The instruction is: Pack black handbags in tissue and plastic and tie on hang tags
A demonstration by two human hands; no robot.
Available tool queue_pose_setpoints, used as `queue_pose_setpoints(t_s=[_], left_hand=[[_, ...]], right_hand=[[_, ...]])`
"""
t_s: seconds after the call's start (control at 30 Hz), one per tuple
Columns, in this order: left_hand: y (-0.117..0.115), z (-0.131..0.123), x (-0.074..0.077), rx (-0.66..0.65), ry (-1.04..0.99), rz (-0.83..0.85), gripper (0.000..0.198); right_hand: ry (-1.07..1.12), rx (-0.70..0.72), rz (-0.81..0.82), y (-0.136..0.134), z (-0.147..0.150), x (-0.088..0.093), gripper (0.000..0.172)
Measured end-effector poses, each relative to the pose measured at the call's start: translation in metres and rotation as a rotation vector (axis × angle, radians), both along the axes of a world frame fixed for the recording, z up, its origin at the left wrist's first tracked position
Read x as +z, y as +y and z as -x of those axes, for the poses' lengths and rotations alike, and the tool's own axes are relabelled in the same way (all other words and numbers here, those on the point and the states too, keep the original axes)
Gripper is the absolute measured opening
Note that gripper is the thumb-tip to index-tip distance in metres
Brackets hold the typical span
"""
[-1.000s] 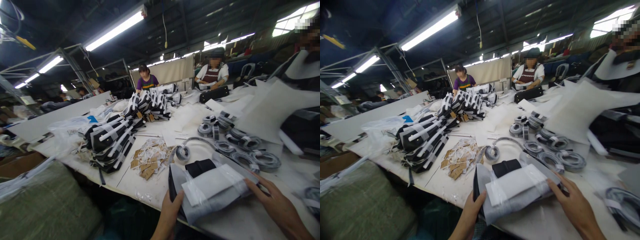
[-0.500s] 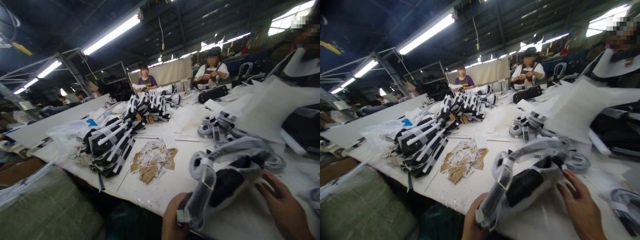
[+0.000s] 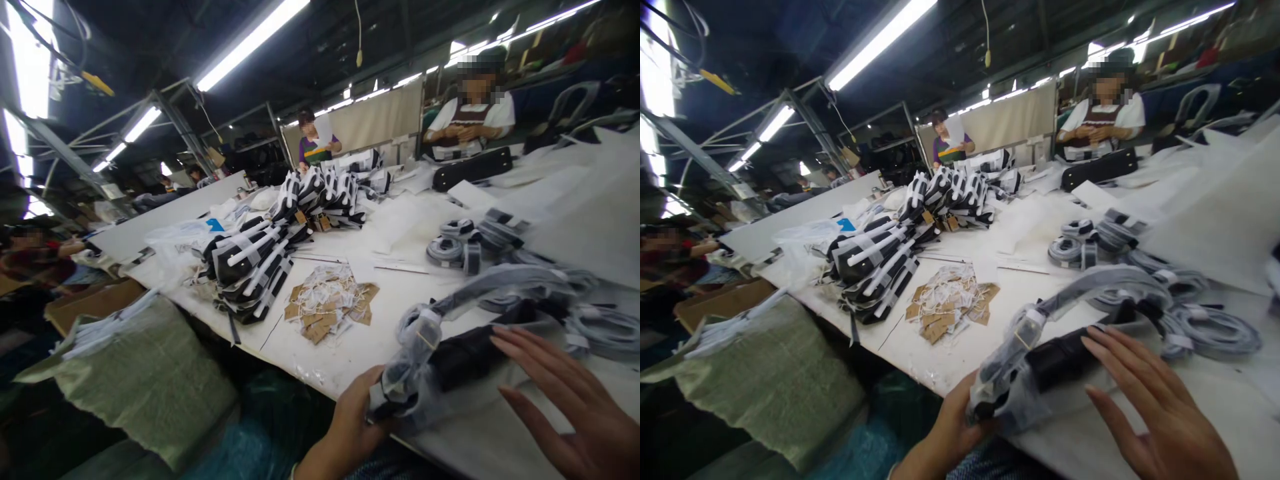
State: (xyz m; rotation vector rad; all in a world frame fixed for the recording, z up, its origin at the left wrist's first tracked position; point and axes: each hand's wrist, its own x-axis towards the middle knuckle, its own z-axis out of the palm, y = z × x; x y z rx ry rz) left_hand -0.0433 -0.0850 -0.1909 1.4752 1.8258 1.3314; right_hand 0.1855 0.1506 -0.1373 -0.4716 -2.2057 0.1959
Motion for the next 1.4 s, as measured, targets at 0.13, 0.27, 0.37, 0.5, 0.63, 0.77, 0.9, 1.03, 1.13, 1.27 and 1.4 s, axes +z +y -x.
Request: queue_pose_setpoints(t_s=[0.13,0.27,0.37,0.5,0.63,0.77,0.9,1.03,1.13,1.27,1.4], left_hand=[[-0.001,0.0,0.003,-0.005,0.01,-0.021,0.066],[-0.004,0.014,0.026,-0.15,-0.096,0.067,0.082],[-0.003,0.041,0.04,-0.062,-0.14,0.146,0.061],[0.008,0.093,0.036,0.374,0.008,0.147,0.042],[0.027,0.138,0.023,0.544,0.204,0.189,0.023],[0.045,0.156,0.019,0.507,0.337,0.259,0.022],[0.055,0.163,0.031,0.462,0.38,0.249,0.022],[0.062,0.176,0.064,0.474,0.333,0.126,0.023],[0.072,0.183,0.104,0.465,0.235,-0.011,0.025],[0.092,0.173,0.157,0.348,0.056,-0.15,0.032],[0.113,0.136,0.187,0.16,-0.101,-0.149,0.043]], right_hand=[[-0.151,0.03,-0.105,0.01,0.013,-0.008,0.059],[-0.142,0.032,-0.104,0.019,0.009,-0.02,0.055],[-0.14,0.031,-0.078,0.021,0.005,-0.023,0.055],[-0.133,0.013,-0.097,0.02,0.003,-0.025,0.06],[-0.128,0.002,-0.089,0.019,0.005,-0.029,0.061],[-0.116,0.001,-0.122,0.02,0.005,-0.032,0.061],[-0.142,-0.004,-0.133,0.02,0.002,-0.033,0.06],[-0.146,0.001,-0.2,0.021,0.004,-0.032,0.054],[-0.13,-0.007,-0.251,0.022,0.007,-0.027,0.049],[-0.089,0.009,-0.274,0.025,0.014,-0.011,0.038],[-0.012,0.099,-0.277,0.024,0.027,0.012,0.03]])
